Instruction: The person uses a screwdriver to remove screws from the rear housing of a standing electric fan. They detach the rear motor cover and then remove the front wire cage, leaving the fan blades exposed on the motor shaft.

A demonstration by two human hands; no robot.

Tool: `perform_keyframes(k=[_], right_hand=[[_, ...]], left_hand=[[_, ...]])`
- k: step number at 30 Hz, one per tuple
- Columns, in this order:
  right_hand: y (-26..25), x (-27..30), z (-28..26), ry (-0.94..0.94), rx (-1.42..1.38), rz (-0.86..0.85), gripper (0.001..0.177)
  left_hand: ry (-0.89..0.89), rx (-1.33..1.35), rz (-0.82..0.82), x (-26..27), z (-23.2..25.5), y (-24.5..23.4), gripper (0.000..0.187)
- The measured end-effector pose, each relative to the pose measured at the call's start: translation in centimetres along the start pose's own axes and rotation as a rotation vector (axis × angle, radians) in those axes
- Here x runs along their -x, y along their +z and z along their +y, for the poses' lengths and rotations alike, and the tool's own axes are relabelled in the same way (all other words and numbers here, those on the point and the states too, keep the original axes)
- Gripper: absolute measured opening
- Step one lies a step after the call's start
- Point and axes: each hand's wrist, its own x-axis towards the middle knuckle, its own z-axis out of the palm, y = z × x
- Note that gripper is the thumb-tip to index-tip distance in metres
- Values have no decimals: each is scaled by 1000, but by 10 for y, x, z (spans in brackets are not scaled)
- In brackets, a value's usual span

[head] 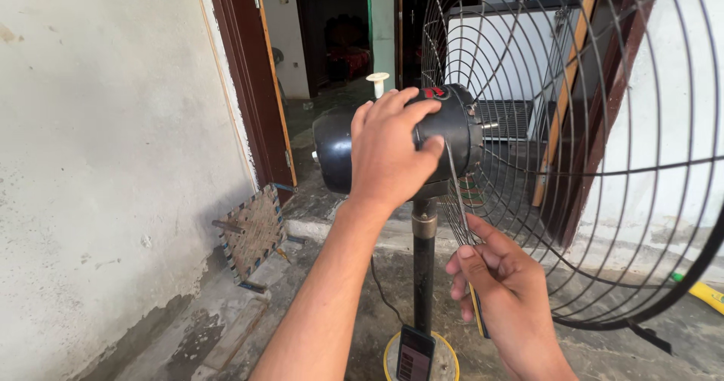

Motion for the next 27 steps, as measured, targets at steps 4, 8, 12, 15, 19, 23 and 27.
perform_keyframes(k=[4,8,12,15,19,23,27], right_hand=[[-5,4,-3,-45,-14,-39,54],[-10,7,0,-63,-49,-56,52],[-17,8,11,-135,-82,-131,23],[-24,1,24,-146,-55,-112,16],[-39,4,44,-278,-76,-75,18],[-45,5,58,-243,-53,-88,21],[-43,8,65,-209,-42,-107,24]], left_hand=[[-133,273,-6,9,16,-20,28],[-179,600,-123,23,46,-53,36],[-166,1102,-371,40,87,-86,53],[-195,1285,-422,44,110,-102,54],[-238,1371,-429,43,133,-107,56],[-286,1426,-435,47,153,-109,58],[-333,1452,-431,47,163,-110,60]])
